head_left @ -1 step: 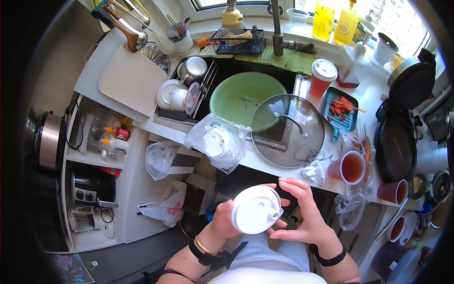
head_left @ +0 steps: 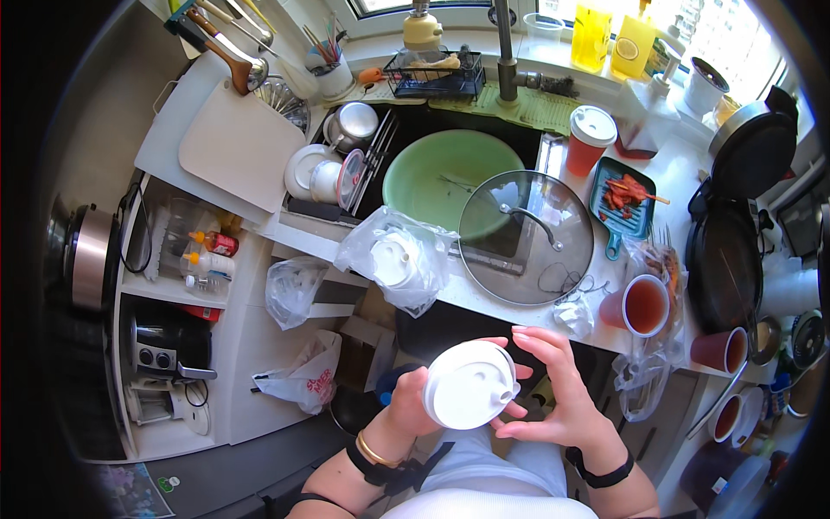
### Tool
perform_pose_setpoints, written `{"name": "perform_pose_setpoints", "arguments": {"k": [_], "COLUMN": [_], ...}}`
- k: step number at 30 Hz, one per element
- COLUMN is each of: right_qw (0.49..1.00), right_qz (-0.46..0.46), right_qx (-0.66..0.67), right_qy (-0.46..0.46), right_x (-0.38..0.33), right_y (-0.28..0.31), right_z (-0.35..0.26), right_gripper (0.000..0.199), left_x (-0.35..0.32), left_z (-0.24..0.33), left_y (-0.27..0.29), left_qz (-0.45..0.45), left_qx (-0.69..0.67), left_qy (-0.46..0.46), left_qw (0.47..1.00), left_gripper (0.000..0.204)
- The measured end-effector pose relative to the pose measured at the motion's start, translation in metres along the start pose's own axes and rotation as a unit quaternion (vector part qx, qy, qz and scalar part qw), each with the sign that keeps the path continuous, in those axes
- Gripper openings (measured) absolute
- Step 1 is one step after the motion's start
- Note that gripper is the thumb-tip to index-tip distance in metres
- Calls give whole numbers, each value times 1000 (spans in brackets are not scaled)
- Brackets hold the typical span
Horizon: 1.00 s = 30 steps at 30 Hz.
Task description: The recorder strains solids from a large pot of liquid into a container and then stores several cups in the refrigerator.
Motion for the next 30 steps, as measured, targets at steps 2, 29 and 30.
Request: {"name": "perform_pose_setpoints", "arguments": {"k": [2, 29, 30], "right_qw": [1000, 988, 993], "right_qz": [6, 17, 31], "right_qx": [-1, 89, 33], "right_qy": [-2, -128, -111], "right_x": [-7, -62, -64], "right_y": [1, 0, -2], "right_z": [4, -2, -1], "right_gripper": [95, 83, 84], "left_x": [1, 27, 32], "left_z": [-6, -50, -52], "left_y": [-1, 0, -6], "left_qz": [-36, -28, -38], "left_qx": [-60, 247, 246], "left_qy": [19, -30, -30], "left_qw": [997, 968, 968], "left_gripper": [104, 90, 90]}}
Point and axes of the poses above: each hand's wrist, its own x-axis towards the middle knuckle, its own y-axis out of the back of the hand, z = x × y, the point moved 3 cm from there along x, towards the middle knuckle, and after that the axes turned 7 degrees about -z, right-handed, at the moved point
